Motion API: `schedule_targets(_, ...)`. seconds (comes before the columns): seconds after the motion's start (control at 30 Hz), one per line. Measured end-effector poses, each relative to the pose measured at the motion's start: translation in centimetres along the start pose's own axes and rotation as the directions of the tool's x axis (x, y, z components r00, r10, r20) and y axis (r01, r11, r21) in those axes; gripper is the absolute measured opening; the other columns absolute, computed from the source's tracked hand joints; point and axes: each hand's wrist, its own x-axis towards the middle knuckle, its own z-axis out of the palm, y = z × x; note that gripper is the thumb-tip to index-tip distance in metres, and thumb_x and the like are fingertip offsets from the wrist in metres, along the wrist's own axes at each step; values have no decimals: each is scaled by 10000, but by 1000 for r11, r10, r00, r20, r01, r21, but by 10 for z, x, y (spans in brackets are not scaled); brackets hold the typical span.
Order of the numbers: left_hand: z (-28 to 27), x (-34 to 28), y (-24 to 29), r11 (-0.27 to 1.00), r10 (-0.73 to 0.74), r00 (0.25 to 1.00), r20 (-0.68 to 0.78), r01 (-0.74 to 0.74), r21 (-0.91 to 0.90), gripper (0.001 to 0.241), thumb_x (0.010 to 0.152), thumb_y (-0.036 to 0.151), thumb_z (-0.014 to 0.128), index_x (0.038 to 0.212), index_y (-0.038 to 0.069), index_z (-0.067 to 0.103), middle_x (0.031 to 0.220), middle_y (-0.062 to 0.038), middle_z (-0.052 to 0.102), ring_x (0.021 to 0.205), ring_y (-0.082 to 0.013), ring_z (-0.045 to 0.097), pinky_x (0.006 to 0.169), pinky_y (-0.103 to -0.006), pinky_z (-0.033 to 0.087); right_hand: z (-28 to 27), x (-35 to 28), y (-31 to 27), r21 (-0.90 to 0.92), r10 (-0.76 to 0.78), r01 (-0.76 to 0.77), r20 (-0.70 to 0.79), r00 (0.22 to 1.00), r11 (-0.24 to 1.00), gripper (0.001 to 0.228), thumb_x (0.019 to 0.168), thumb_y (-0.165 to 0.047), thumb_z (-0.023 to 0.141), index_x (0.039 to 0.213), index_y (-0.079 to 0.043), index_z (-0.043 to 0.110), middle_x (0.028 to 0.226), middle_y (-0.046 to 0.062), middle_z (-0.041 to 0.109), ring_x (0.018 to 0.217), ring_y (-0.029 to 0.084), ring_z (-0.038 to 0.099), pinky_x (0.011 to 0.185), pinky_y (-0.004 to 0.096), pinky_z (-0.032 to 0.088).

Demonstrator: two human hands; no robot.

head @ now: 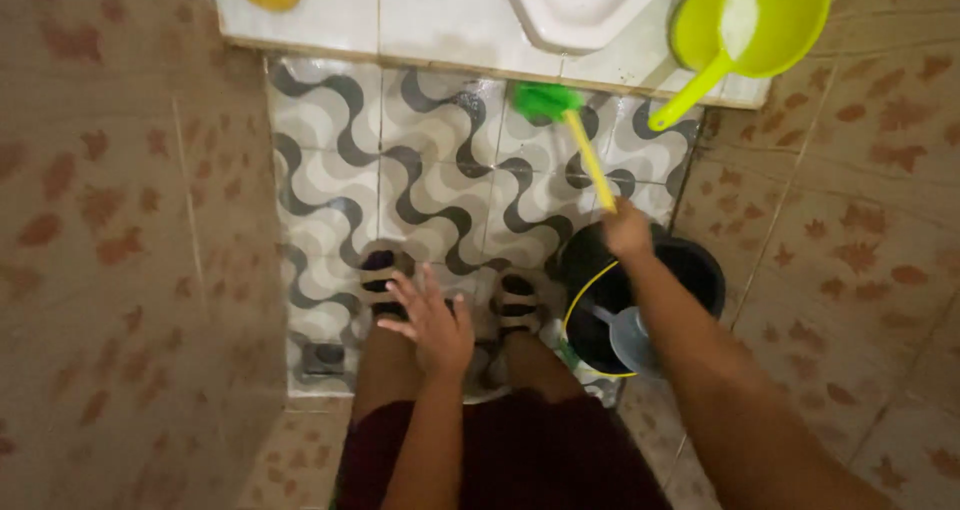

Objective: The person scrubs tiled bathroom flooring with a brush and rinses their hands using water from a bucket.

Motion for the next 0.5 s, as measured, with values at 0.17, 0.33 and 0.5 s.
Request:
schedule_targets(0.17,19,45,12,1000,-9,988,157,5,25,709,1008,375,543,1602,88,285,1663,-227,204,1581,-411,117,1204,-720,4,-19,8,22,16,-113,118,-183,976,993,419,966,-222,640,1320,0,622,1115,283,696,996,386,704,851,479,555)
schedule_targets(0.33,9,111,19,978,207,978,-9,-207,-20,746,1000,312,586,1620,62,256,1691,-214,198,1580,-352,147,1258,-602,81,42,5,-136,53,-316,314,54,947,948,451,981,-253,647,1378,-47,593,1055,262,705,963,405,697,838,458,535)
schedule_targets(0.5,-31,127,12,972,228,971,-69,-231,-47,780,998,310,594,1627,52,212,1707,-214,149,1592,-363,134,1278,-591,79,42,-5,-100,72,-192,189,31,981,979,392,1013,-261,635,1321,-21,614,997,252,704,904,407,688,797,471,525)
